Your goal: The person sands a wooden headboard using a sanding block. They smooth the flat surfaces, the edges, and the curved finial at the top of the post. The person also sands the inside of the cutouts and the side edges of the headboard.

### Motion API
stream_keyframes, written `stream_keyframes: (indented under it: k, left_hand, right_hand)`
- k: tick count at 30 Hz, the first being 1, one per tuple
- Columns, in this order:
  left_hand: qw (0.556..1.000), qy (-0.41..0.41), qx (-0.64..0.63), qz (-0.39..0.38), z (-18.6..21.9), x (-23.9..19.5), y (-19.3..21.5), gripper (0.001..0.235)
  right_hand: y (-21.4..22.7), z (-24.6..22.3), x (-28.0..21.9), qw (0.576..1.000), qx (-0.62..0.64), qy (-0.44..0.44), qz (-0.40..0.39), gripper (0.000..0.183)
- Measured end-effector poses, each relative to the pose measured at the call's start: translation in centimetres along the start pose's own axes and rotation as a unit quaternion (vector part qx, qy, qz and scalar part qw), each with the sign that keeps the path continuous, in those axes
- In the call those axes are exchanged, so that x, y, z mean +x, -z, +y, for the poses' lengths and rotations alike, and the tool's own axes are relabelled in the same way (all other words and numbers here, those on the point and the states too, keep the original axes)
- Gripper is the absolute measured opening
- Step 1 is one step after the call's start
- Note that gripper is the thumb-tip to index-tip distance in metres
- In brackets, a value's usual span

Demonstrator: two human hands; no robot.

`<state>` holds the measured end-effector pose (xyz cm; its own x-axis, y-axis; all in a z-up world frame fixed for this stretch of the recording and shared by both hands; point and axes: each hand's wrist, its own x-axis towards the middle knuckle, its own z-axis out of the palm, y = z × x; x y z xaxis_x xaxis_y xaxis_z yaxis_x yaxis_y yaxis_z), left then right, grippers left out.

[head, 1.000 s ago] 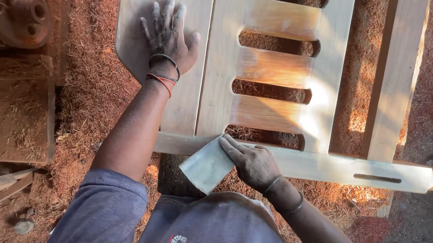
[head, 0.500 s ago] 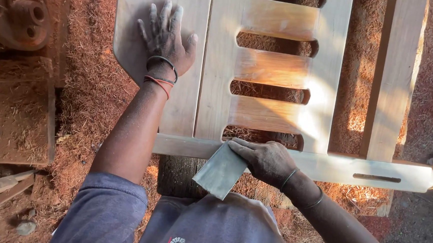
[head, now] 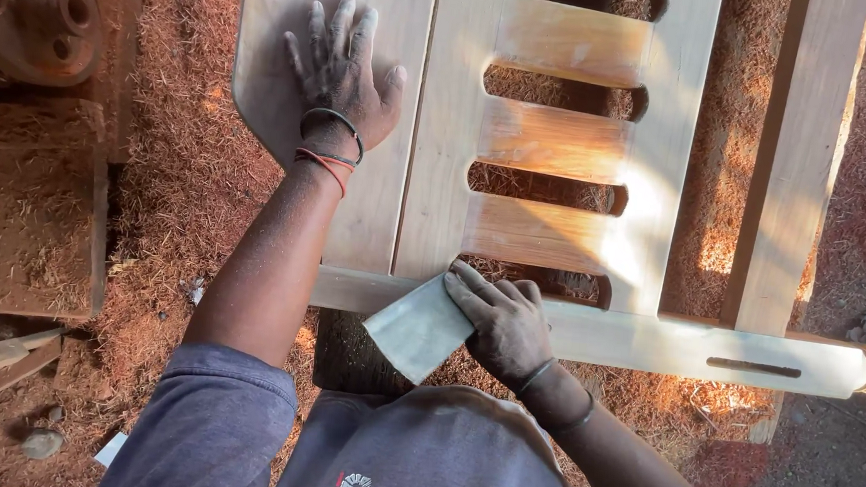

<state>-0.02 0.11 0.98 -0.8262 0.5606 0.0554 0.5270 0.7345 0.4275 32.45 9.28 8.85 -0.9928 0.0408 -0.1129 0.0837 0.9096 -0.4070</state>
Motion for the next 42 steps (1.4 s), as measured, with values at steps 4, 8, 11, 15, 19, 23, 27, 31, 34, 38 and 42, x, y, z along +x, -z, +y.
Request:
stream_keyframes:
  k: [4, 8, 11, 15, 19, 23, 27, 31, 34, 38, 42]
  left_hand:
    - [1.000, -0.004, -0.001, 0.000, -0.3, -0.2, -0.2, 0.075]
    - [1.000, -0.004, -0.002, 0.000, -0.2, -0.1, -0.1, 0.076]
    - [1.000, -0.003, 0.001, -0.005, -0.2, -0.1, -0.2, 0.076]
    - [1.000, -0.008, 0.001, -0.002, -0.4, -0.1, -0.6, 0.076]
    - [1.000, -0.003, -0.001, -0.004, -0.1, -0.1, 0.1, 0.076]
    - [1.000, -0.008, -0.005, -0.007, -0.3, 0.0, -0.5, 0.076]
    - [1.000, -0.011, -0.009, 0.011, -0.4, 0.0, -0.6, 0.076]
    - [1.000, -0.003, -0.008, 0.005, -0.2, -0.1, -0.2, 0.075]
    - [1.000, -0.008, -0.011, 0.003, -0.3, -0.1, -0.5, 0.074]
    - [1.000, -0.007, -0.011, 0.004, -0.1, -0.1, 0.0, 0.075]
    - [1.000, -0.001, -0.006, -0.005, -0.3, -0.1, -0.2, 0.075]
  right_hand:
    - [0.8, 0.4, -0.5, 0.999, -0.025, -0.024, -0.033, 0.063]
    - [0.2, 0.6, -0.3, 0.998, -0.024, -0.032, -0.054, 0.061]
    - [0.1, 0.9, -0.3, 0.999, -0.010, -0.013, -0.048, 0.060]
    - [1.0, 0.6, -0.1, 0.999, 0.003, 0.017, -0.029, 0.060]
    - [0.5, 0.2, 0.0, 0.999, -0.008, 0.034, -0.031, 0.060]
    - [0.5, 0.0, -0.2, 0.999, -0.013, 0.024, -0.033, 0.056]
    - [-0.6, 0.9, -0.8, 0.999, 0.015, -0.035, -0.023, 0.055]
    - [-0.6, 0.6, -0.8, 0.998, 0.021, -0.064, -0.001, 0.053]
    - [-0.2, 0.4, -0.7, 0.999, 0.026, -0.046, 0.001, 0.052]
    - [0.1, 1.1, -0.6, 0.998, 0.016, -0.061, -0.027, 0.051]
    - [1.1, 1.7, -0.9, 0.999, 0.017, -0.004, -0.034, 0.058]
